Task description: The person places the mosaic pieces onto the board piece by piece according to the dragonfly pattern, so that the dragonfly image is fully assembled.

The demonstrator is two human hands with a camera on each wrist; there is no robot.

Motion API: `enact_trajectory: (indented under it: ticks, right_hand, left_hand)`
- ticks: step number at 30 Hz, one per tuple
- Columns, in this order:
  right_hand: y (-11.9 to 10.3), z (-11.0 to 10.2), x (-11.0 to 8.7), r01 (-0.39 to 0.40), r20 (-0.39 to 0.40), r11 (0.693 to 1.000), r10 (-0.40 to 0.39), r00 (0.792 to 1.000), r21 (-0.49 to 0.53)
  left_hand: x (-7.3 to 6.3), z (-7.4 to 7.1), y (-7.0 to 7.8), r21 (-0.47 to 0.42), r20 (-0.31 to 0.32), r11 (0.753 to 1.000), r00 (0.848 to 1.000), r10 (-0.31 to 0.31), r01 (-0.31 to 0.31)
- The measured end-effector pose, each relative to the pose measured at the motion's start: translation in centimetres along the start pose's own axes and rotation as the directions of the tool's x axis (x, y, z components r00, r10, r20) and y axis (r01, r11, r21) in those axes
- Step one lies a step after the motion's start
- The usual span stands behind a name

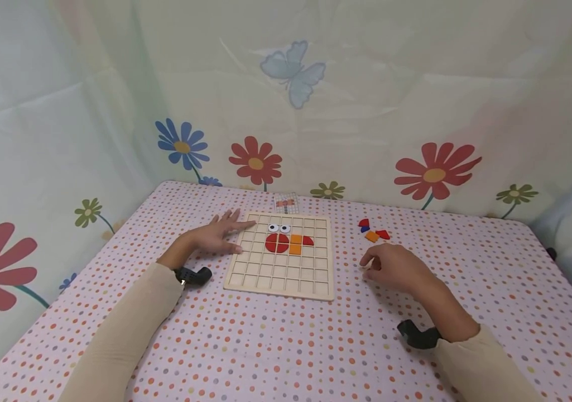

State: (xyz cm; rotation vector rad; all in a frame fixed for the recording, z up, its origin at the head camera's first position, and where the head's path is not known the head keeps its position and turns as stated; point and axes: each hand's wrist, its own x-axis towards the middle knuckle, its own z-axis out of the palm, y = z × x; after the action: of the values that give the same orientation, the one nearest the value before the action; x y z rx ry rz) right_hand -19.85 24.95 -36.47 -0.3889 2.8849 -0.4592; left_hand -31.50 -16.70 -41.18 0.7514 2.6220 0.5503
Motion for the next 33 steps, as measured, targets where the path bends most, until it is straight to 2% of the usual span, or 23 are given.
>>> enact_trajectory:
  ticks: [5, 13, 26, 33]
  right_hand:
    - [1.4, 0.1, -0.5, -0.02, 0.01, 1.0, 0.02, 1.0, 0.005]
    - [2.1, 0.4, -0.7, -0.046, -0.017, 0.999, 0.047, 0.999, 0.015]
    - [1.6, 0.9, -0.3, -0.139, -0.041, 0.99, 0.139, 0.989, -0.005]
    - [1.3, 1.2, -0.3, -0.134, -0.039, 0.991, 0.133, 0.99, -0.002]
  left_hand:
    - [0.0, 0.0, 0.1, 0.001, -0.002, 1.0, 1.0, -0.007, 0.007]
    - [-0.1, 0.0, 0.3, 0.002, 0.009, 1.0, 1.0, -0.014, 0.014]
    - [-0.2, 0.0, 0.1, 0.006, 0.001, 1.0, 1.0, -0.014, 0.014]
    - [-0.2, 0.1, 0.2, 0.003, -0.002, 1.0, 1.0, -0.016, 0.016]
